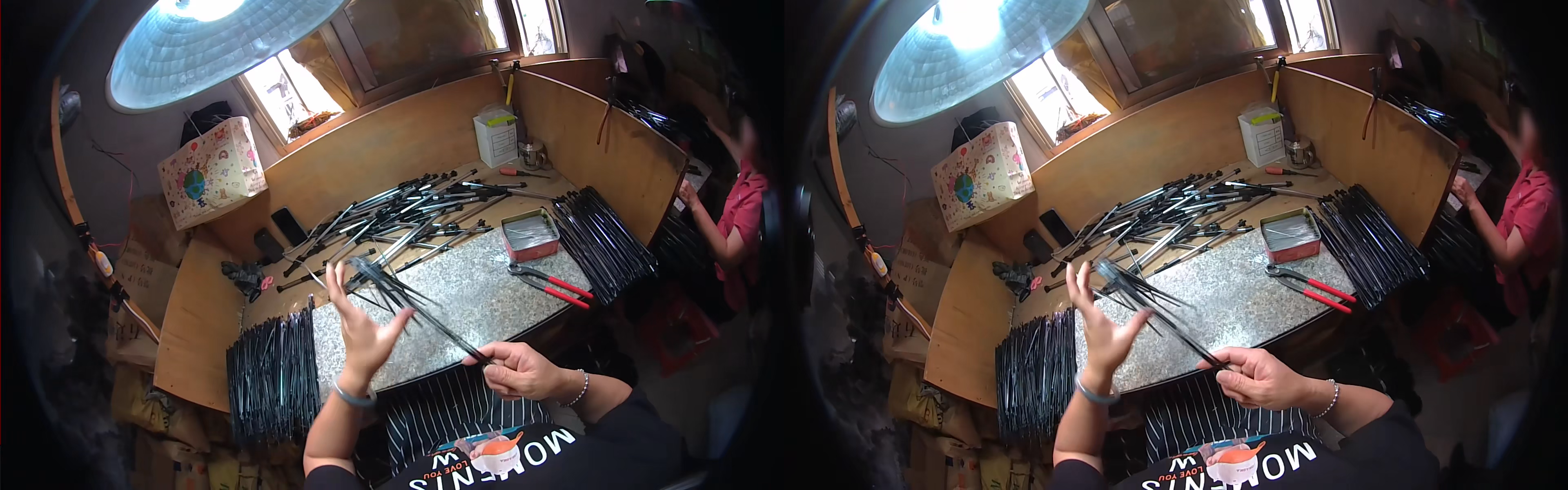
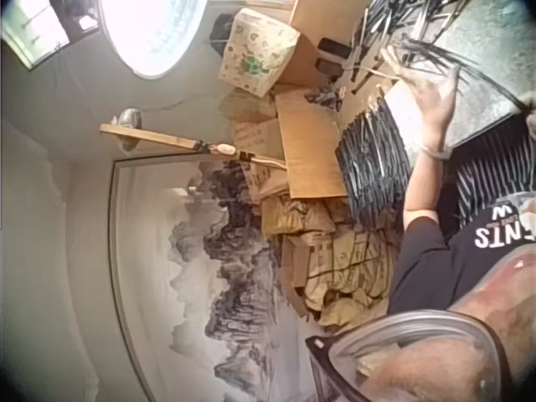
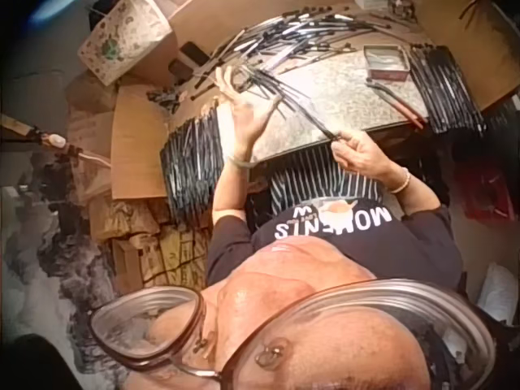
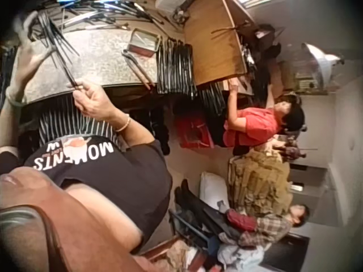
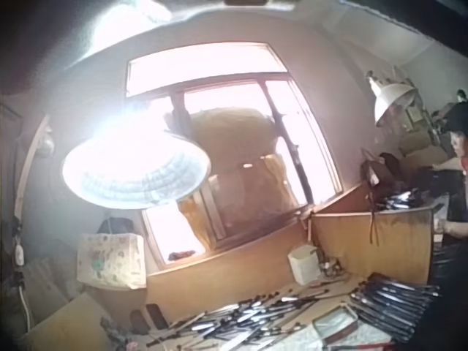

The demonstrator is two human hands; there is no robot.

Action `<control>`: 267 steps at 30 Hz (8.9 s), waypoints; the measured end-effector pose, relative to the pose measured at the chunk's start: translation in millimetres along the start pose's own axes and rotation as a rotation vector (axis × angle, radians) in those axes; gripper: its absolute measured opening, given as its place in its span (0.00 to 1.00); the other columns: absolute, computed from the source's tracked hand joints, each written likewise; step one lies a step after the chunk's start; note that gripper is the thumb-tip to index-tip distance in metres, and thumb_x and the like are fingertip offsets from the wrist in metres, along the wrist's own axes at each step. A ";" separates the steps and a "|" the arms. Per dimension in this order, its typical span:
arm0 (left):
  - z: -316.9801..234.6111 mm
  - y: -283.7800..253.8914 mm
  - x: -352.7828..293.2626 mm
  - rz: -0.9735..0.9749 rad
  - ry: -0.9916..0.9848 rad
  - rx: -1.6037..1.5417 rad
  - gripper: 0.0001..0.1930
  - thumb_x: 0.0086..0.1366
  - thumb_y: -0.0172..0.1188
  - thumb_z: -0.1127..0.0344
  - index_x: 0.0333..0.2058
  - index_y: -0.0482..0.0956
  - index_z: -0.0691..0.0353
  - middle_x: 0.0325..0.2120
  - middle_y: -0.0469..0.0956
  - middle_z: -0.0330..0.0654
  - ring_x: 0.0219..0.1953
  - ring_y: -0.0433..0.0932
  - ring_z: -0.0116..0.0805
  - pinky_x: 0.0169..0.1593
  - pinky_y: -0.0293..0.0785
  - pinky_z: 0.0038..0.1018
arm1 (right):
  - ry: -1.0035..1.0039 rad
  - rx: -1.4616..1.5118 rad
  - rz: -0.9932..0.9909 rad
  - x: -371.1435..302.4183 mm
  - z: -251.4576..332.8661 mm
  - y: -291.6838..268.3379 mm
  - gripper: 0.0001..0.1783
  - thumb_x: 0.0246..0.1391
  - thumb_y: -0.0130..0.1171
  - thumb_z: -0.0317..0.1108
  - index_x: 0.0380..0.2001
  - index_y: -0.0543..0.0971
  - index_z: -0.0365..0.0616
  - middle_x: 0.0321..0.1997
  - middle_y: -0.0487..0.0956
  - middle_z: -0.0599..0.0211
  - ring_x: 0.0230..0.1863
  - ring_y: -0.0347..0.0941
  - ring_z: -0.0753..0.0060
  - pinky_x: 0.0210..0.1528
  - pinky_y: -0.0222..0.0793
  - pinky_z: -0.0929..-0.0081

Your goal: The person gathers sets of umbrella ribs, threads wire through their ends, attaches them around umbrella runners, and tightens the wire using pliers.

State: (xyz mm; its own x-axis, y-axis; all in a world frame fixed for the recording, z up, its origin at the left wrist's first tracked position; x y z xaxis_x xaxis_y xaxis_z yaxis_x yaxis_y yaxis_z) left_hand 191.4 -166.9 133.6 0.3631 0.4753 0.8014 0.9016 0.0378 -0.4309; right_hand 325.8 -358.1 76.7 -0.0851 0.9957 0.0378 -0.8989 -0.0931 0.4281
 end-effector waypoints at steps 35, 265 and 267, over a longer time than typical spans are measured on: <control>14.3 29.1 22.6 0.071 -0.193 -0.721 0.20 0.50 0.64 0.80 0.43 0.70 0.67 0.35 0.75 0.40 0.39 0.75 0.26 0.45 0.74 0.21 | -0.124 0.171 -0.454 41.1 -1.1 -15.8 0.18 0.64 0.36 0.37 0.51 0.63 0.36 0.26 0.77 0.55 0.16 0.73 0.75 0.16 0.68 0.85; 25.6 118.4 -60.2 0.597 0.314 -0.575 0.22 0.45 0.52 0.84 0.39 0.80 0.56 0.39 0.76 0.46 0.39 0.77 0.41 0.41 0.75 0.28 | -0.158 -0.994 -0.039 109.1 -33.0 -127.6 0.12 0.48 0.56 0.31 0.38 0.77 0.42 0.38 0.75 0.62 0.34 0.75 0.65 0.37 0.70 0.71; 28.5 115.7 -62.6 0.586 0.277 -0.568 0.24 0.44 0.51 0.85 0.40 0.80 0.56 0.40 0.76 0.46 0.40 0.77 0.42 0.41 0.75 0.29 | -0.189 -1.049 -0.163 99.5 5.8 -149.4 0.12 0.46 0.57 0.29 0.36 0.78 0.38 0.35 0.77 0.62 0.34 0.75 0.69 0.37 0.70 0.72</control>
State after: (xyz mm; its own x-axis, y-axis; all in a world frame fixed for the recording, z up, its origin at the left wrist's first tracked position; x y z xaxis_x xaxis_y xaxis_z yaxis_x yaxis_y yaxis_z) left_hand 266.3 -167.3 21.7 0.7843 0.0464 0.6186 0.5050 -0.6268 -0.5933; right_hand 454.1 -245.2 21.7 0.0555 0.9721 0.2279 -0.8208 0.1744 -0.5439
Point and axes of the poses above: each hand's wrist, its own x-axis towards the middle knuckle, its own y-axis out of the palm, z = x × y, the point moved 2 cm from there along x, towards the middle knuckle
